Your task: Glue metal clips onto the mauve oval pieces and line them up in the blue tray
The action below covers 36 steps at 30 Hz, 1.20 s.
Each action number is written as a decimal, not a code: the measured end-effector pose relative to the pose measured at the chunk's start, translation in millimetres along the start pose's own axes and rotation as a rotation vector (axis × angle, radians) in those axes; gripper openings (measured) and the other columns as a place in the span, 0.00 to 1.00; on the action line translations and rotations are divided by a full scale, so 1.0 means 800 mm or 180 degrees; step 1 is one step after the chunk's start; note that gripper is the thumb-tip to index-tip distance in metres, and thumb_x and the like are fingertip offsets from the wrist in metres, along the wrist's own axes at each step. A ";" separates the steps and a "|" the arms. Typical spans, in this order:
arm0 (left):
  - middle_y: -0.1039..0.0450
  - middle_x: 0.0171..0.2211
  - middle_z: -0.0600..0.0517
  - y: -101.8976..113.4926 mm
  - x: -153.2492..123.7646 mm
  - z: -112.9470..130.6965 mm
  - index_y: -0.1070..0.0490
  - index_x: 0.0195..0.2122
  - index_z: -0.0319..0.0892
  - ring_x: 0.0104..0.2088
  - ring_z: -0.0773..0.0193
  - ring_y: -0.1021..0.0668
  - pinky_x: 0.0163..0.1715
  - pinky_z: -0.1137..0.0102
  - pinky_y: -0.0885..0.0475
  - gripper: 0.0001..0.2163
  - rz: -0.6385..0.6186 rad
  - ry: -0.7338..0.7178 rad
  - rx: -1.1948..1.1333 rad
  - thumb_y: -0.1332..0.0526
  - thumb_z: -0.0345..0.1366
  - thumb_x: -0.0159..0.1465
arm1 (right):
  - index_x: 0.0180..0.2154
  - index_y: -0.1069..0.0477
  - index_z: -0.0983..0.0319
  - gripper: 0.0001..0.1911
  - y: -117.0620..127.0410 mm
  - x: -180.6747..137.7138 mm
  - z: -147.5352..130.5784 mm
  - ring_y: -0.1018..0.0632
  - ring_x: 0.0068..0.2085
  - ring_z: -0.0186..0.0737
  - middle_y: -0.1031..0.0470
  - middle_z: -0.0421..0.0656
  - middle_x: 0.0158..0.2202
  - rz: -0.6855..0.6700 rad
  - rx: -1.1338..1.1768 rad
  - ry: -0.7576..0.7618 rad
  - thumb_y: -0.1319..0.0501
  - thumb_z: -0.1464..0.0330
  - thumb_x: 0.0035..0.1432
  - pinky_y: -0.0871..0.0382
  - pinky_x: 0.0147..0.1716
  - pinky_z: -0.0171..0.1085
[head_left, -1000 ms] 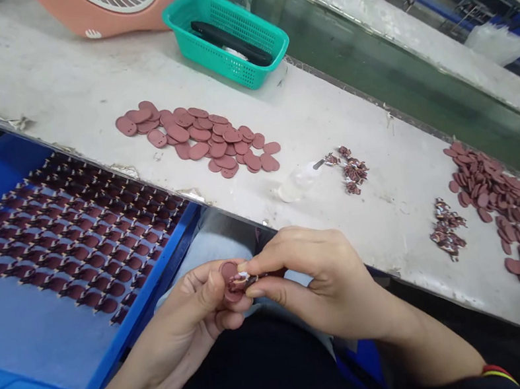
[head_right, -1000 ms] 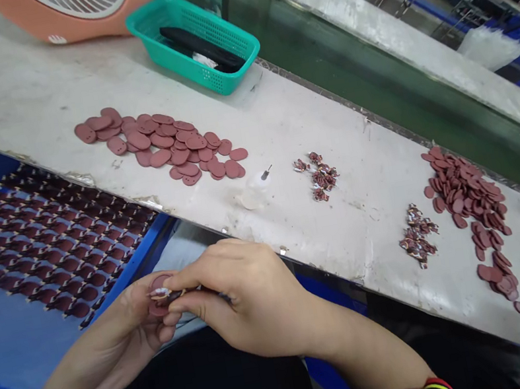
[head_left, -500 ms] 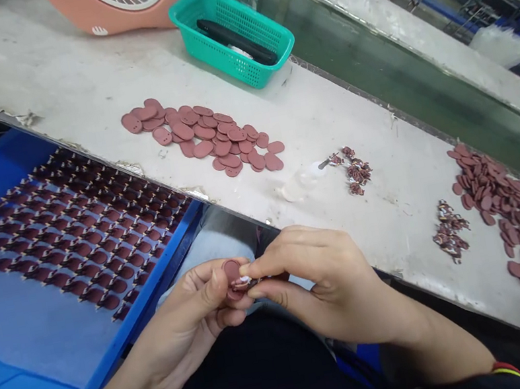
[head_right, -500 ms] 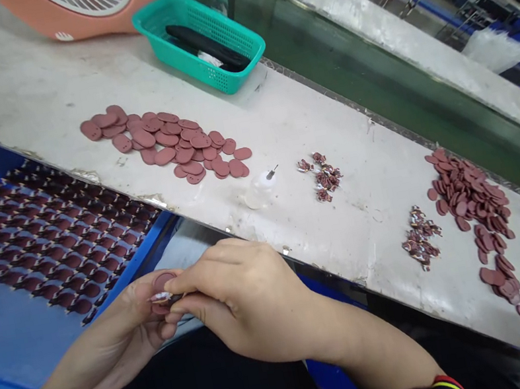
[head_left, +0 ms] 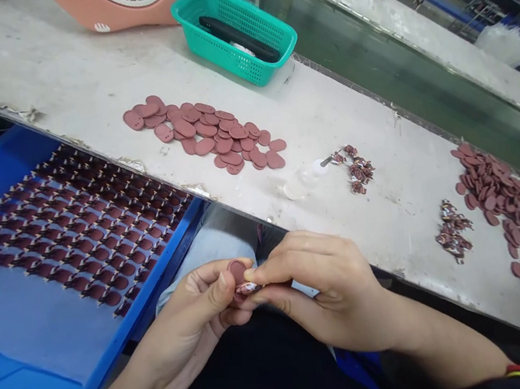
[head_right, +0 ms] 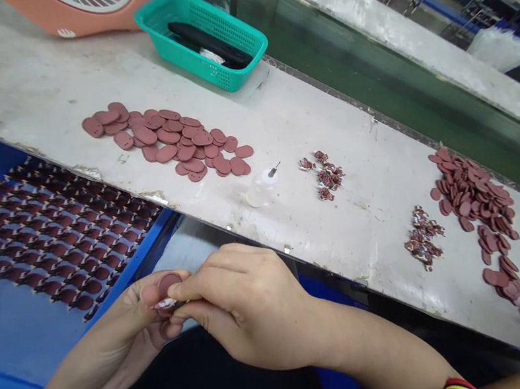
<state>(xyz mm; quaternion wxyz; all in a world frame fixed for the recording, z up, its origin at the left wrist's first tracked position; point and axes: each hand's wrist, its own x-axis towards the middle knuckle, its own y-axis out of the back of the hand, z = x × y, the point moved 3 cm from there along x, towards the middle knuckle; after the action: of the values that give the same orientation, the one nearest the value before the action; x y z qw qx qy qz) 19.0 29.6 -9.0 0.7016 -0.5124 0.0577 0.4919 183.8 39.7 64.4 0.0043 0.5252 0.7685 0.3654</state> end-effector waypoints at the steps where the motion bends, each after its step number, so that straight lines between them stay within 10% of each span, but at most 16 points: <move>1: 0.26 0.26 0.55 0.000 0.000 -0.001 0.16 0.34 0.42 0.26 0.71 0.27 0.26 0.79 0.26 0.14 0.0010 -0.0005 0.0011 0.23 0.45 0.51 | 0.42 0.26 0.63 0.06 0.000 -0.001 0.000 0.20 0.33 0.34 0.19 0.42 0.34 0.0011 -0.0015 0.0009 0.35 0.75 0.62 0.23 0.37 0.33; 36: 0.22 0.24 0.54 -0.004 0.001 0.000 0.17 0.30 0.38 0.24 0.71 0.22 0.26 0.79 0.21 0.16 0.0454 -0.0105 -0.0312 0.19 0.37 0.43 | 0.39 0.25 0.64 0.02 -0.014 0.000 0.004 0.21 0.32 0.35 0.20 0.44 0.32 0.0126 -0.0183 0.0176 0.36 0.74 0.63 0.23 0.35 0.34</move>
<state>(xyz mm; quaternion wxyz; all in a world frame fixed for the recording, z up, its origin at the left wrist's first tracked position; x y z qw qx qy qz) 21.8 29.9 -7.0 0.6397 -0.5325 0.0583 0.5512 176.4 39.6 55.7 -0.0091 0.5297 0.7470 0.4017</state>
